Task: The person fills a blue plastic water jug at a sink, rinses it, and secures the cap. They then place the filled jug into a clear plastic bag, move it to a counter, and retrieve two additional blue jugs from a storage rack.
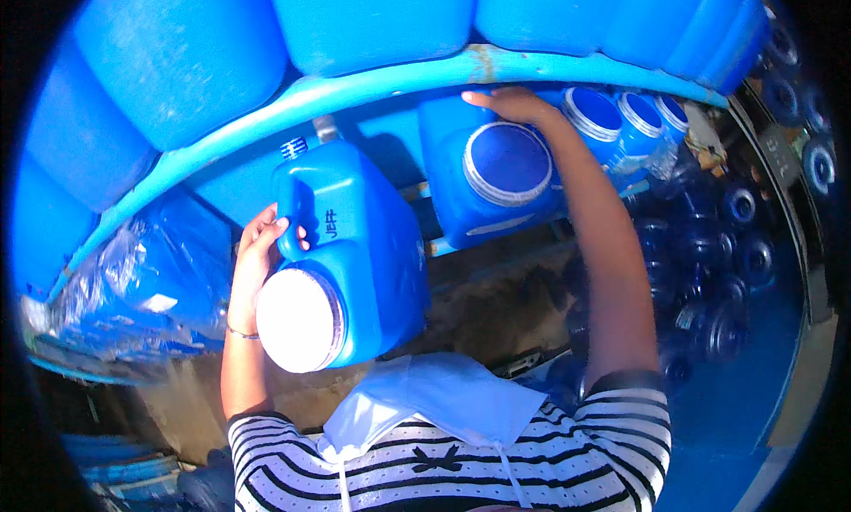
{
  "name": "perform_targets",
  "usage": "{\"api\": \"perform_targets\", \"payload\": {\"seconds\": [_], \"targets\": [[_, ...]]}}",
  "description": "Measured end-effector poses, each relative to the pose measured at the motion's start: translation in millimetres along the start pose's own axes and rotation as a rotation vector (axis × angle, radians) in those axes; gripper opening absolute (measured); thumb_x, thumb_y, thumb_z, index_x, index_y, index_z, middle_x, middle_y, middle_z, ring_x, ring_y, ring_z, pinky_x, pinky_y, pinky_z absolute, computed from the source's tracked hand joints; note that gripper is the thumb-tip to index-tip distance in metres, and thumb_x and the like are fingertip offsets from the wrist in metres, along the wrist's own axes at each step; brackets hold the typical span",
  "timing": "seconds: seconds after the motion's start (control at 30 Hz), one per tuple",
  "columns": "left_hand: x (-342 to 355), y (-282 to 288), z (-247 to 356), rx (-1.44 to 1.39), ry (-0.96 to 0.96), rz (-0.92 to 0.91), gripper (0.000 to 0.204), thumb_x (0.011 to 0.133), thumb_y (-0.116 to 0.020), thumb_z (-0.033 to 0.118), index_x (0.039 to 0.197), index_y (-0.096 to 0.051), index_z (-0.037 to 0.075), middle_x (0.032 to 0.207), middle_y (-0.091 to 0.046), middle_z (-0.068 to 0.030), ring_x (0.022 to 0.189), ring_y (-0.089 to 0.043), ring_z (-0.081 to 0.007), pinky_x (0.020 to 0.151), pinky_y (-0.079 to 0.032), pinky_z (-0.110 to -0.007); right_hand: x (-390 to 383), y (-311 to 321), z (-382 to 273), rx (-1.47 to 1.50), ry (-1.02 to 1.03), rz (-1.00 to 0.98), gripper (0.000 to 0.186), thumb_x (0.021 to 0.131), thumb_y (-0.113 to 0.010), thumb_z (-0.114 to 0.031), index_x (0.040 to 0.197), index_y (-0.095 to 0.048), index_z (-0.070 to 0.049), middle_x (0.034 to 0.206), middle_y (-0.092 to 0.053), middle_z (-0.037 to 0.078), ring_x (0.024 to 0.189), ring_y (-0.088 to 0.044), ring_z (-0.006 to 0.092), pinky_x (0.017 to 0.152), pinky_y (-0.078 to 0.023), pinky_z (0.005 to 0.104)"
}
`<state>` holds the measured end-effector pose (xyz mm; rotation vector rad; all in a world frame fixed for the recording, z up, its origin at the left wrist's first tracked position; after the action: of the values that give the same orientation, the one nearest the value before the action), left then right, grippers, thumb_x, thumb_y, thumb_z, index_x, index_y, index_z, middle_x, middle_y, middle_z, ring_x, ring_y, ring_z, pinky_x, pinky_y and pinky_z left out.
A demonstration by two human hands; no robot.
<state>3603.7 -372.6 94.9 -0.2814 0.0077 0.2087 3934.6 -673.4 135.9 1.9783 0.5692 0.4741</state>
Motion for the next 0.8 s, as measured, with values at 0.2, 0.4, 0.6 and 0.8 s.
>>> {"api": "perform_targets", "payload": {"seconds": [0.2, 0.4, 0.6, 0.8], "targets": [[-72.0, 40.6, 12.8, 0.017, -0.020, 0.176, 0.045, 0.087, -0.065, 0.019, 0.124, -0.050, -0.001, 0.082, -0.066, -0.0118, 0.069, -0.066, -0.0193, 0.065, -0.055, -0.029, -0.8, -38.9, -28.4, 0.212, -0.054, -0.183, 0.069, 0.074, -0.072, -0.063, 0.094, -0.066, 0.003, 0.088, -0.065, 0.014, 0.081, -0.061, 0.0222, 0.066, -0.049, 0.0382], [-153.8, 66.1, 19.8, 0.036, -0.038, 0.336, 0.044, 0.084, -0.065, 0.012, 0.123, -0.049, -0.002, 0.084, -0.067, -0.0125, 0.071, -0.067, -0.0204, 0.070, -0.055, -0.031, -56.7, -97.0, -127.1, 0.142, 0.226, -0.571, 0.048, 0.077, -0.071, -0.047, 0.088, -0.070, 0.000, 0.077, -0.069, 0.013, 0.066, -0.066, 0.0243, 0.062, -0.050, 0.0413], [-222.8, 94.8, 8.8, 0.117, -0.141, 0.546, 0.044, 0.085, -0.065, 0.010, 0.125, -0.049, -0.003, 0.084, -0.067, -0.0115, 0.071, -0.066, -0.0181, 0.070, -0.054, -0.029, -93.4, -127.8, -221.5, 0.466, 0.368, -0.840, 0.027, 0.082, -0.072, -0.027, 0.085, -0.068, -0.001, 0.072, -0.066, 0.004, 0.063, -0.059, 0.0100, 0.057, -0.047, 0.0314], [-330.9, 152.5, -10.1, 0.134, -0.208, 0.968, 0.041, 0.086, -0.063, 0.008, 0.123, -0.050, -0.004, 0.082, -0.067, -0.0109, 0.070, -0.065, -0.0180, 0.068, -0.053, -0.029, -123.6, -196.1, -337.3, 0.587, 0.499, -1.118, 0.026, 0.086, -0.070, -0.021, 0.100, -0.066, 0.001, 0.087, -0.067, 0.004, 0.076, -0.061, 0.0101, 0.069, -0.050, 0.0288]]}}
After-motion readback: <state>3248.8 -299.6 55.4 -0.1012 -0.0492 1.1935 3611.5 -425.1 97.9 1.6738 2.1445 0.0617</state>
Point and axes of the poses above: each hand's wrist, its own x-axis towards the middle knuckle, its own y-axis out of the back of the hand, z = x × y, the point moved 6 cm from there along x, towards the middle knuckle
